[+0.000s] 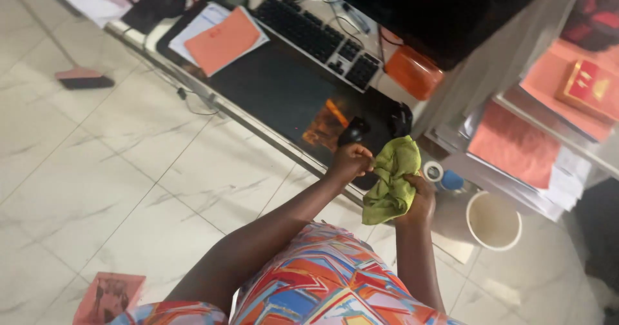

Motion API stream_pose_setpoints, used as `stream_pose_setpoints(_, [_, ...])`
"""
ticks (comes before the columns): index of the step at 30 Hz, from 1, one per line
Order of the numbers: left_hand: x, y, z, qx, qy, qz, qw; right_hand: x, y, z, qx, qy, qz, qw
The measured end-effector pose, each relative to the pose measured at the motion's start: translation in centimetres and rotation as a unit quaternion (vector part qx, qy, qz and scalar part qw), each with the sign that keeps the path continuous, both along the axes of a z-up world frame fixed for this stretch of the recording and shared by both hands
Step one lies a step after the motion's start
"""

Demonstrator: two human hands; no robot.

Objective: Sweeping the floor, moving office chairs, and wiping down a desk and items on it.

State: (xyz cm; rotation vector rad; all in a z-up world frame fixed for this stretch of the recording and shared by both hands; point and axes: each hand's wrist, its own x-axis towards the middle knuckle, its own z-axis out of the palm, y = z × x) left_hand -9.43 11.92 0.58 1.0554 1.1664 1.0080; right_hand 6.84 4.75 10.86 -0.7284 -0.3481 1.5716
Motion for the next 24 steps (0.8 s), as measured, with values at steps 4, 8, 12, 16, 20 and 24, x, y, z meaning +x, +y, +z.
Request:
stream_pose_setpoints(4, [-7.3, -3.6, 4.6, -0.108, -0.151, 0.093, 0.978, -4.1, 2.5, -0.2, -0.05, -0.002, 0.065, 0.997])
stream_pose_setpoints(8, [-10.2, -5.9, 6.2, -0.097, -0.154, 0.183, 0.966, -6.8, 4.5, 0.4, -0.044, -0.018, 0.151, 0.987])
stream_pose_setpoints(12, [-11.1, -9.8, 7.6, -0.077, -0.178, 0.236, 0.952, -7.7, 3.6, 0.9, -0.051, -0.045, 0.264, 0.962])
stream_pose_setpoints(16, [-12.1, -13.0, 9.3, -0.077, -0.146, 0.31, 0.936, -10.7, 3.3, 3.4, -0.064, -0.049, 0.309, 0.948])
stream_pose_setpoints(20, [-9.4, -18.4, 8.7, -0.067, -0.186, 0.36, 0.912, -9.0, 0.4, 2.2, -0.048, -0.056, 0.368, 0.927])
stream_pose_setpoints(24, [-7.4, -23.1, 8.5, -0.075, -0.195, 0.374, 0.903, -8.6, -1.0, -1.5, -0.064, -0.108, 0.372, 0.92])
